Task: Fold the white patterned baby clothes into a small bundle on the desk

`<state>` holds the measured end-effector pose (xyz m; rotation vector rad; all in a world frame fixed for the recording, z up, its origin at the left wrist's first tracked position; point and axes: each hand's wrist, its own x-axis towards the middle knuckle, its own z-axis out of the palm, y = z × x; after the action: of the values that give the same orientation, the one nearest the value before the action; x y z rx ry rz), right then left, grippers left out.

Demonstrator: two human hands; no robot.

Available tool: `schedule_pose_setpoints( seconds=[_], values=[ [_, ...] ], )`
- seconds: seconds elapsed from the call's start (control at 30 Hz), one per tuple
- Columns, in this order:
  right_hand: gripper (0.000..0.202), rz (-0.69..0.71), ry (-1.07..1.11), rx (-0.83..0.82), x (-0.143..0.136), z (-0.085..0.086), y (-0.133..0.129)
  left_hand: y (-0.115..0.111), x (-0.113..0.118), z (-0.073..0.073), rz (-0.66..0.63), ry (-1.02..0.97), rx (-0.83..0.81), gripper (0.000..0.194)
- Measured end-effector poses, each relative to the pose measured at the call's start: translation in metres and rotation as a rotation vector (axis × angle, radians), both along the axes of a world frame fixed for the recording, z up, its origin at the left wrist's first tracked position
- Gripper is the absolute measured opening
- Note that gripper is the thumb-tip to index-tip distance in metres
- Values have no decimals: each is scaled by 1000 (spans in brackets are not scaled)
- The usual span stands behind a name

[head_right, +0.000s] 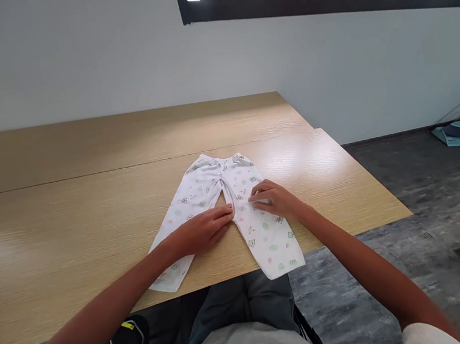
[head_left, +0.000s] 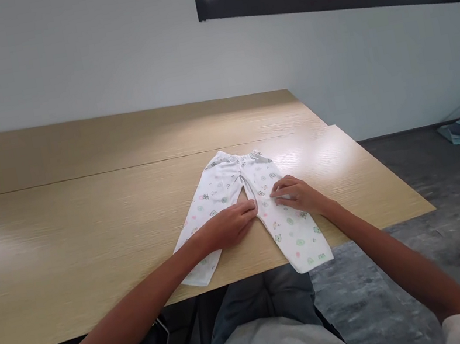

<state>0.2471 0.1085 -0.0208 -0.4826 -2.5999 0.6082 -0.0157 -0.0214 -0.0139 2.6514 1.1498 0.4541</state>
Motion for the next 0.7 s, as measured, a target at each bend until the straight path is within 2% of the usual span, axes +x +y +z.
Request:
schedule_pose_setpoints(
  seconds=[0.1, 0.27, 0.5, 0.7],
  values=[
    [28, -69, 41, -55, -4, -2, 0, -5, 8, -2, 57, 68, 26, 36],
    [25, -14, 10, -14, -5, 1, -1, -10, 16, -7, 72, 79, 56, 37],
    [16, -50, 39, -26, 4, 1, 1, -8, 4, -2, 10, 44, 39, 39],
    [17, -122, 23, -75, 6, 0, 2, -9, -7, 1, -24, 32, 21, 43]
  ],
)
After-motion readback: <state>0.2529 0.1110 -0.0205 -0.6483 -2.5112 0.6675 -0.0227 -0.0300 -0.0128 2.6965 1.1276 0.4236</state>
